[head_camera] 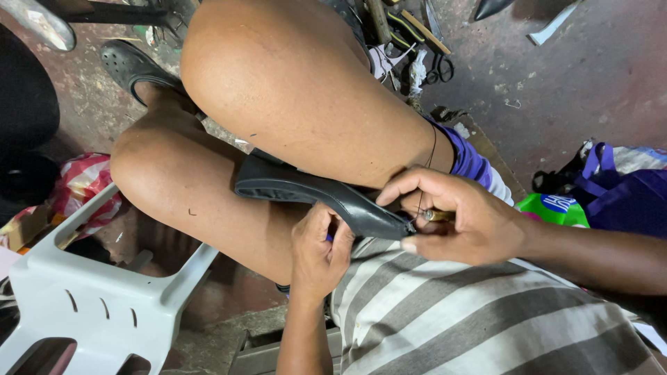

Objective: The person sits on the floor and sews a black high-heeled shoe using a needle and thread. They pull the thread through the shoe repeatedly, then use a red sanding block to smooth the sole before continuing to sew.

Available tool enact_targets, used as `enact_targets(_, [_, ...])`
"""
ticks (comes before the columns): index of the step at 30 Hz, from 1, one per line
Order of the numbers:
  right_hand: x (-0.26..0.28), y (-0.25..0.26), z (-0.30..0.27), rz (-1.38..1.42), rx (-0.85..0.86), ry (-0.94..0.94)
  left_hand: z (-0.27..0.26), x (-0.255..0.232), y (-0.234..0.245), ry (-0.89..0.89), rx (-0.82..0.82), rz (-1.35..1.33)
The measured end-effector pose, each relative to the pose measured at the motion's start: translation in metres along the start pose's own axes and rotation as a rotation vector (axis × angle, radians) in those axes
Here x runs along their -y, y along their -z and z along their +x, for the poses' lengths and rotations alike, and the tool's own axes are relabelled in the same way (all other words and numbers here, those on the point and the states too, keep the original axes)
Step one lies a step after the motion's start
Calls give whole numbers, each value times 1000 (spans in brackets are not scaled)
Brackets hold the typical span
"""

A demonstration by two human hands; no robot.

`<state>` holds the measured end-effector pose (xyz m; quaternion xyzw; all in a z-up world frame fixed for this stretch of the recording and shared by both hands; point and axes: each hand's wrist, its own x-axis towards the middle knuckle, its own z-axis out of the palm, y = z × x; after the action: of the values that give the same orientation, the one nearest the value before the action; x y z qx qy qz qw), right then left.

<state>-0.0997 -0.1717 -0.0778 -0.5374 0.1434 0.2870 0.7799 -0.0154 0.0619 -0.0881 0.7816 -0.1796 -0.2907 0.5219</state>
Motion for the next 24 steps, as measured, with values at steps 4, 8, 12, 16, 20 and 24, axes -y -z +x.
enact_targets(4, [-5, 7, -3, -58, 19, 73, 4, -2, 3, 41, 38, 18])
enact_targets(8, [-7, 9, -3, 44, 37, -33, 9, -4, 1, 17, 45, 9])
enact_targets(12, [-4, 9, -1, 74, 50, -28, 8, -3, 1, 36, 41, -36])
enact_targets(16, [-3, 17, 4, 312, 133, -178, 7, 3, 1, 62, 39, -42])
enact_targets(20, [-4, 16, 4, -32, 104, -41, 5, 7, 2, 20, 57, -20])
enact_targets(24, [-7, 15, 3, 11, 101, -36, 6, 9, 2, 27, 61, -116])
